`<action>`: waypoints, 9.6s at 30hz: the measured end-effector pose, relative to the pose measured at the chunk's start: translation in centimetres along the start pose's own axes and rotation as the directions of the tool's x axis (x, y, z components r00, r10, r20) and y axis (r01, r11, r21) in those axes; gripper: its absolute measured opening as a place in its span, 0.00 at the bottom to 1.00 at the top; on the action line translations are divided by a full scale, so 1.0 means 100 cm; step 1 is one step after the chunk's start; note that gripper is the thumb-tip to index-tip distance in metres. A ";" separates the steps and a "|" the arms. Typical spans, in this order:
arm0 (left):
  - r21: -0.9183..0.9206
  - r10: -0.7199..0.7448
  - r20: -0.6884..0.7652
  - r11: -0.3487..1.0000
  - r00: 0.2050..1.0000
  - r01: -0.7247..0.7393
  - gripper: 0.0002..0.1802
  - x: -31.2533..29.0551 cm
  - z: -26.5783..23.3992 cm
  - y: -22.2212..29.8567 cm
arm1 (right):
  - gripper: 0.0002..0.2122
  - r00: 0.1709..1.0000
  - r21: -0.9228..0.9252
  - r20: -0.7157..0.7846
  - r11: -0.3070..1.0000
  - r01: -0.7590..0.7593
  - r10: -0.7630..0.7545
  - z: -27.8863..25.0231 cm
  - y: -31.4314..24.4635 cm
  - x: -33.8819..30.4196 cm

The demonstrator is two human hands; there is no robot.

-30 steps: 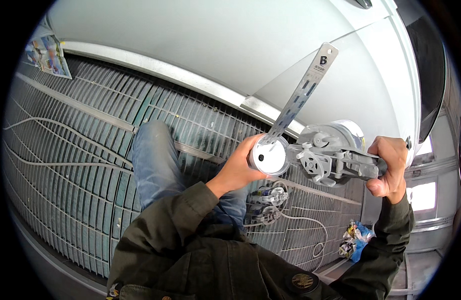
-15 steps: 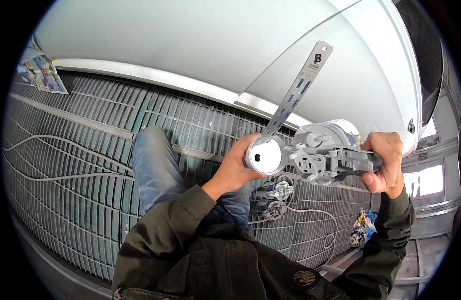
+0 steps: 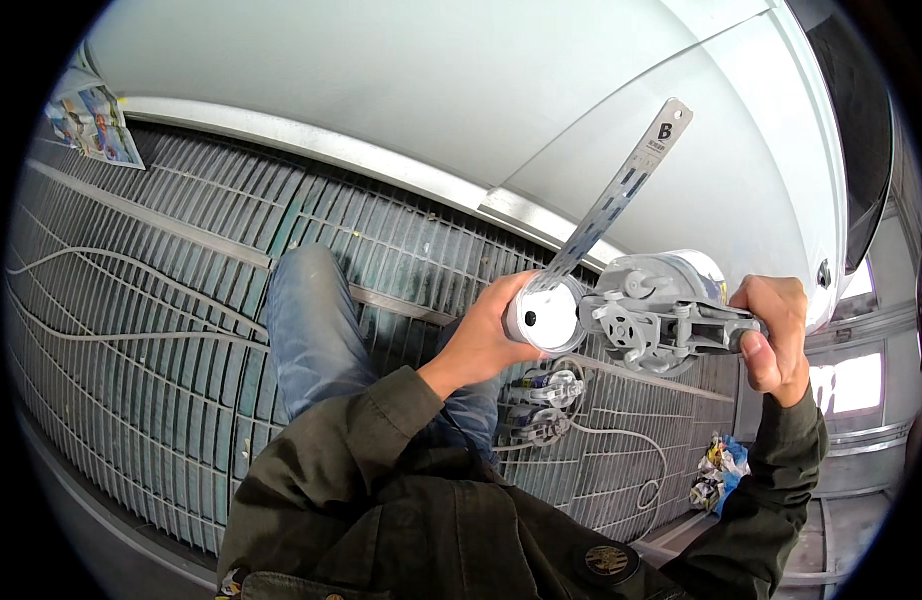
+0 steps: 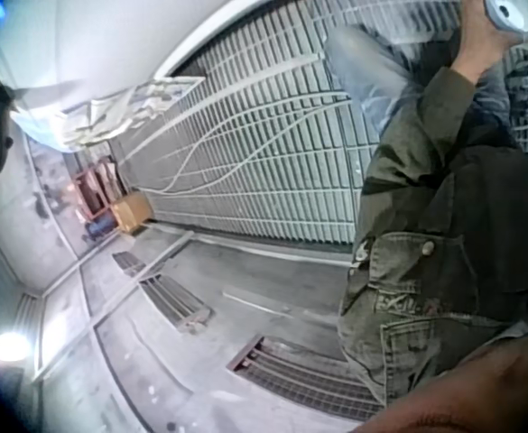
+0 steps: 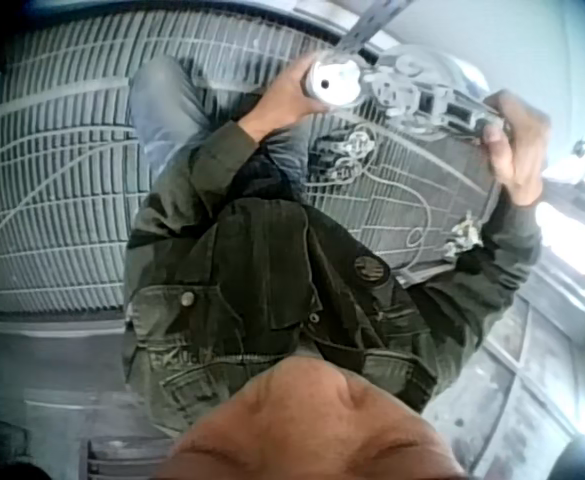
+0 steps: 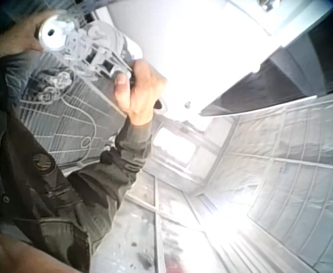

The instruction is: The person sits on a metal grate floor and applies a white filler paste to the side of a white car using a metal spreader. They repeatedly dip the spreader into a small cup, apply the paste to the car's surface, and smooth it out.

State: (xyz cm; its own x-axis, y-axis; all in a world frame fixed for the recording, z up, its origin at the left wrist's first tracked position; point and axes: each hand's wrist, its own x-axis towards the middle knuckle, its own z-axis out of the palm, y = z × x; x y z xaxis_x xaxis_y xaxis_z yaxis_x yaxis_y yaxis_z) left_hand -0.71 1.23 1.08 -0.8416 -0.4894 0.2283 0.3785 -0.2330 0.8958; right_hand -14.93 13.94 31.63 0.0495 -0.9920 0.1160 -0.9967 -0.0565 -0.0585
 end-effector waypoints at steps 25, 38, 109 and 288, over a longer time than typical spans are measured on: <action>0.030 -0.037 0.001 0.999 0.999 0.037 0.50 0.001 0.002 0.001 | 0.35 0.993 -0.111 -0.079 0.990 0.083 -0.092 0.005 0.013 -0.005; 0.054 -0.044 0.005 0.998 0.999 0.043 0.51 0.003 0.002 -0.006 | 0.35 0.993 -0.098 -0.081 0.992 0.076 -0.084 0.005 0.017 -0.007; 0.049 -0.293 0.064 0.956 0.954 0.290 0.47 -0.028 -0.043 0.006 | 0.15 0.997 0.627 -0.023 0.778 -0.043 0.074 0.149 -0.012 0.012; 0.502 0.150 -0.054 0.858 0.987 -0.103 0.37 -0.035 -0.034 -0.036 | 0.06 0.915 0.597 -0.268 0.797 -0.088 0.302 0.174 -0.041 -0.017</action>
State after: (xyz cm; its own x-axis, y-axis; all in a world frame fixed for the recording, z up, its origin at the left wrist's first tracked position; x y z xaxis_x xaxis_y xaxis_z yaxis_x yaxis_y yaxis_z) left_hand 2.20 0.95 -4.24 -0.7529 -0.5638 0.3394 0.2181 0.2727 0.9370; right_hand -9.80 13.89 14.38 -0.2732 -0.8944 0.3543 -0.7605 -0.0247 -0.6488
